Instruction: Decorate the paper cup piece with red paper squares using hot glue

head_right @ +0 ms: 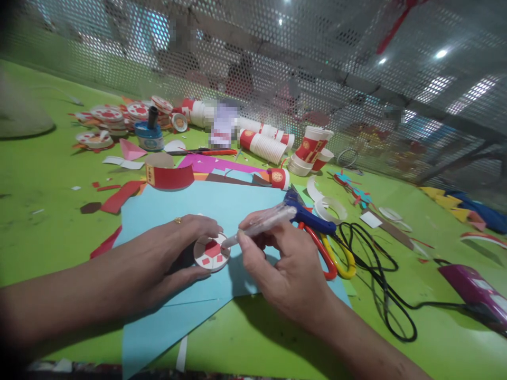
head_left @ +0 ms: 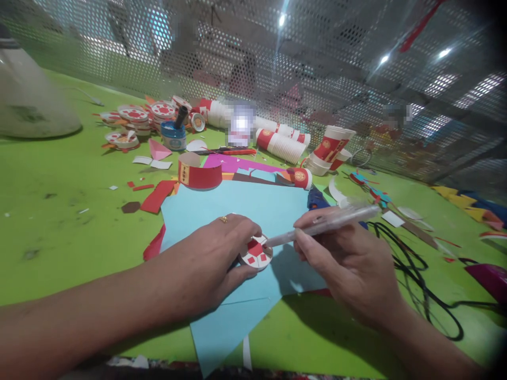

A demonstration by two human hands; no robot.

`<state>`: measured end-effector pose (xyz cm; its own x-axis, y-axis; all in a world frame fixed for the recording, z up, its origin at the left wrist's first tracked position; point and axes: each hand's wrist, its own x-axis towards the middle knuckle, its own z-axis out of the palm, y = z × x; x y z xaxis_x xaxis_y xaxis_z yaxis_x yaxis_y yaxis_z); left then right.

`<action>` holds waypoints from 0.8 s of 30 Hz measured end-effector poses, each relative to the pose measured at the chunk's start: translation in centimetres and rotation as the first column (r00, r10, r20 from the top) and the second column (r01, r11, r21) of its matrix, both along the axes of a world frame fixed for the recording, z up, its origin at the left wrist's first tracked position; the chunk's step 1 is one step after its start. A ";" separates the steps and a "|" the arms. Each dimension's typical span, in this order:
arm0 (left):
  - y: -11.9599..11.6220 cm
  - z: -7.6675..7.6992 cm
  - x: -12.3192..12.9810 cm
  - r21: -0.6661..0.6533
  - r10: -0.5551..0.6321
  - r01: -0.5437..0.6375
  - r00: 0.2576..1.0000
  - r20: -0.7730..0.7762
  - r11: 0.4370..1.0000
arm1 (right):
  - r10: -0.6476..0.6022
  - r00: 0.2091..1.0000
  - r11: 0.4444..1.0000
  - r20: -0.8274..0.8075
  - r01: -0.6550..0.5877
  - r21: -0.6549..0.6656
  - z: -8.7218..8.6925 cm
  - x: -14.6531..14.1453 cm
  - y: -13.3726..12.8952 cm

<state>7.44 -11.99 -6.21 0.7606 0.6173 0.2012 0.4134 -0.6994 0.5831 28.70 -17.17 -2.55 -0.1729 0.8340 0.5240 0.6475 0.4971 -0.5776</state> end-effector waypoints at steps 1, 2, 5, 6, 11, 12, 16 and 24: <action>0.0 0.0 0.0 0.003 0.001 -0.001 1.000 0.002 1.000 | -0.001 1.000 1.000 0.015 0.001 -0.001 0.1 0.0 0.0; 0.1 -0.1 0.0 0.004 0.000 0.000 1.000 0.002 1.000 | -0.002 1.000 1.000 0.027 0.002 0.002 0.2 0.0 0.0; 0.1 -0.1 0.0 0.005 -0.002 0.002 1.000 0.004 1.000 | -0.012 0.999 1.000 0.051 0.012 0.001 0.3 0.0 -0.1; 0.1 -0.1 0.0 0.007 -0.001 0.001 1.000 0.003 1.000 | -0.012 0.999 1.000 0.048 0.012 0.002 0.3 0.0 -0.1; -0.1 -0.1 0.1 0.005 -0.004 0.004 1.000 0.004 1.000 | -0.017 0.999 1.000 0.037 0.017 0.024 0.0 0.1 -0.1; -0.1 0.0 0.1 0.004 -0.006 0.006 1.000 0.006 1.000 | -0.021 0.999 0.999 0.044 0.020 0.026 0.0 0.1 -0.1; -0.1 0.1 0.1 0.003 -0.008 0.008 1.000 0.008 1.000 | -0.015 0.999 0.999 0.043 0.013 0.029 0.0 0.0 0.0; -0.2 -0.1 0.0 0.016 0.001 -0.001 1.000 0.001 1.000 | -0.016 0.994 1.000 0.110 0.013 0.027 0.3 0.1 0.2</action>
<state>7.40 -12.14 -6.30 0.7597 0.6148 0.2116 0.4137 -0.7081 0.5722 28.76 -16.98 -2.30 -0.2189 0.8231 0.5241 0.7140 0.5012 -0.4889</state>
